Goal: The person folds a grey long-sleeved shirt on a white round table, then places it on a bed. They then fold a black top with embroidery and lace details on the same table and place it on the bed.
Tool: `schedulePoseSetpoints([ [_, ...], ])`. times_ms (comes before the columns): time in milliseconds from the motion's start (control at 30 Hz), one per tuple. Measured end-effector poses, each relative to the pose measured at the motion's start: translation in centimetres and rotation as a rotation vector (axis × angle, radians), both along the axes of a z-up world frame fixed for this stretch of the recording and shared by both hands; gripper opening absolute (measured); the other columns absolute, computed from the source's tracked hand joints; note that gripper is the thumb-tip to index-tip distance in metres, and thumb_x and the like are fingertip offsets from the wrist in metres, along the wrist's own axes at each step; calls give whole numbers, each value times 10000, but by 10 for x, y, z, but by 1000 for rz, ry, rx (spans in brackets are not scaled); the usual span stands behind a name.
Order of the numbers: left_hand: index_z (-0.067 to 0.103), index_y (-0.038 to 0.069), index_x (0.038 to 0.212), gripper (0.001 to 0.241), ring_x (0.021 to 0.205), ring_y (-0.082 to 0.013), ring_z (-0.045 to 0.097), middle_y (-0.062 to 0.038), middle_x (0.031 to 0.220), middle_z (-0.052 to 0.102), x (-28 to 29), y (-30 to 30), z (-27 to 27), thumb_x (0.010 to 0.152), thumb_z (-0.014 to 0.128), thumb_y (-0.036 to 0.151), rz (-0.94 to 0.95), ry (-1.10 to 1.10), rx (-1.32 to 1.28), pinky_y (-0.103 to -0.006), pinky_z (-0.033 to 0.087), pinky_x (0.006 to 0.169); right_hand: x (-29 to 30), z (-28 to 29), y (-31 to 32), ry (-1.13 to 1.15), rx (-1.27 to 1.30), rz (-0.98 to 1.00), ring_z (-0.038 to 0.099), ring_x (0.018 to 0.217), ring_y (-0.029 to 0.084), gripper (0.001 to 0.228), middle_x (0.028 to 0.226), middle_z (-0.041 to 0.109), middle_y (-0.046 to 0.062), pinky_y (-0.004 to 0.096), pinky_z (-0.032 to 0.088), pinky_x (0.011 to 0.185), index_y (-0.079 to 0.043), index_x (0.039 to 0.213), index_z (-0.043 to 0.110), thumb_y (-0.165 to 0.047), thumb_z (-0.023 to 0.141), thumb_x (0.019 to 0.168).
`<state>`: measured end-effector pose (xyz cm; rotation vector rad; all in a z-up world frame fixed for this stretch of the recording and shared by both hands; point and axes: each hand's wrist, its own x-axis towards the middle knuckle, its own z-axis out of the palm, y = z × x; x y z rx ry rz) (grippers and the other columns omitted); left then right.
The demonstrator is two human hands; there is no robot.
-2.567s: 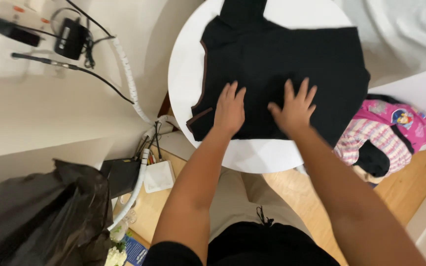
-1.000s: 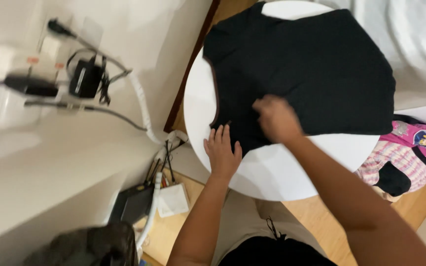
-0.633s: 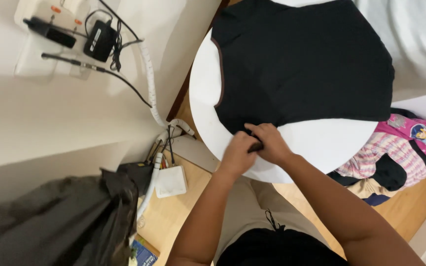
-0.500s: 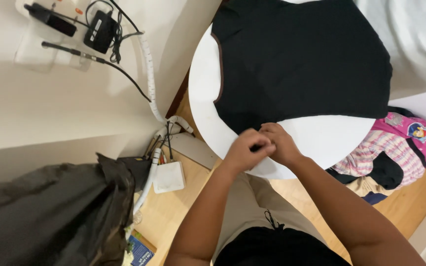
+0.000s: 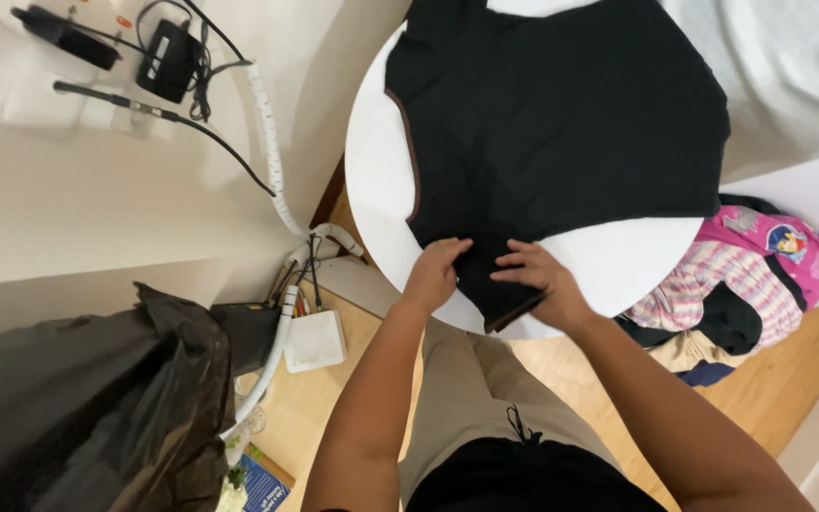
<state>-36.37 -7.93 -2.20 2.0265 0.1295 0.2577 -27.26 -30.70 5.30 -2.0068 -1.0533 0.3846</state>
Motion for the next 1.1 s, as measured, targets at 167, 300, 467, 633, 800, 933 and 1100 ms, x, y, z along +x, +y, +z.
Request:
schedulePoseSetpoints([
  [167, 716, 27, 1185, 422, 1202, -378, 632, -173, 1202, 719, -1, 12, -68, 811, 539, -55, -128, 285, 97, -415, 516, 1037, 71, -1, 53, 477, -66, -290, 700, 1121, 286, 339, 1148, 776, 146, 396, 542, 997, -54, 1164, 763, -147, 709, 842],
  [300, 624, 34, 1323, 406, 1253, -288, 581, -102, 1299, 675, 19, 26, -70, 993, 550, 260, 112, 460, -633, -359, 425, 1061, 116, 20, 110, 737, -343, -732, 639, 1183, 290, 570, 1320, 633, 228, 364, 520, 978, 15, 1420, 517, -319, 689, 990],
  [467, 712, -32, 1095, 607, 974, -219, 599, -108, 1025, 684, 46, 15, 1, 1050, 560, 554, 244, 722, -447, -373, 476, 897, 101, -32, 92, 552, -385, -585, 581, 1300, 382, 724, 1430, 554, 285, 415, 482, 1074, 21, 1528, 368, -218, 709, 936],
  [633, 773, 1, 980, 437, 758, -171, 630, -73, 817, 728, 36, -3, 13, 930, 687, 426, 378, 647, -450, -354, 523, 719, 71, -76, 65, 491, -299, -587, 445, 1409, 442, 852, 1542, 397, 329, 456, 408, 1139, -1, 1622, 154, -109, 676, 957],
  [800, 749, -15, 869, 374, 711, -214, 631, -107, 778, 696, -6, -21, 10, 933, 729, 352, 424, 446, -231, -366, 505, 681, 64, -38, 53, 615, -397, -507, 642, 1170, 303, 846, 1336, 619, 208, 399, 518, 1014, -199, 1667, 169, -147, 645, 970],
  [933, 722, -36, 789, 367, 671, -284, 603, -143, 744, 674, -25, -32, 7, 870, 787, 315, 382, 440, -63, -418, 484, 641, 57, -41, 41, 527, -469, -408, 663, 975, 244, 852, 1209, 658, 165, 374, 554, 907, -226, 1659, 236, -144, 686, 939],
  [1100, 701, 29, 777, 282, 833, -343, 644, -137, 829, 687, -11, -37, 30, 806, 844, 271, 449, 284, 187, -467, 505, 770, 45, -37, 38, 415, -456, -446, 644, 861, 207, 843, 1152, 649, 101, 358, 553, 820, -150, 1631, 275, -144, 722, 915],
])
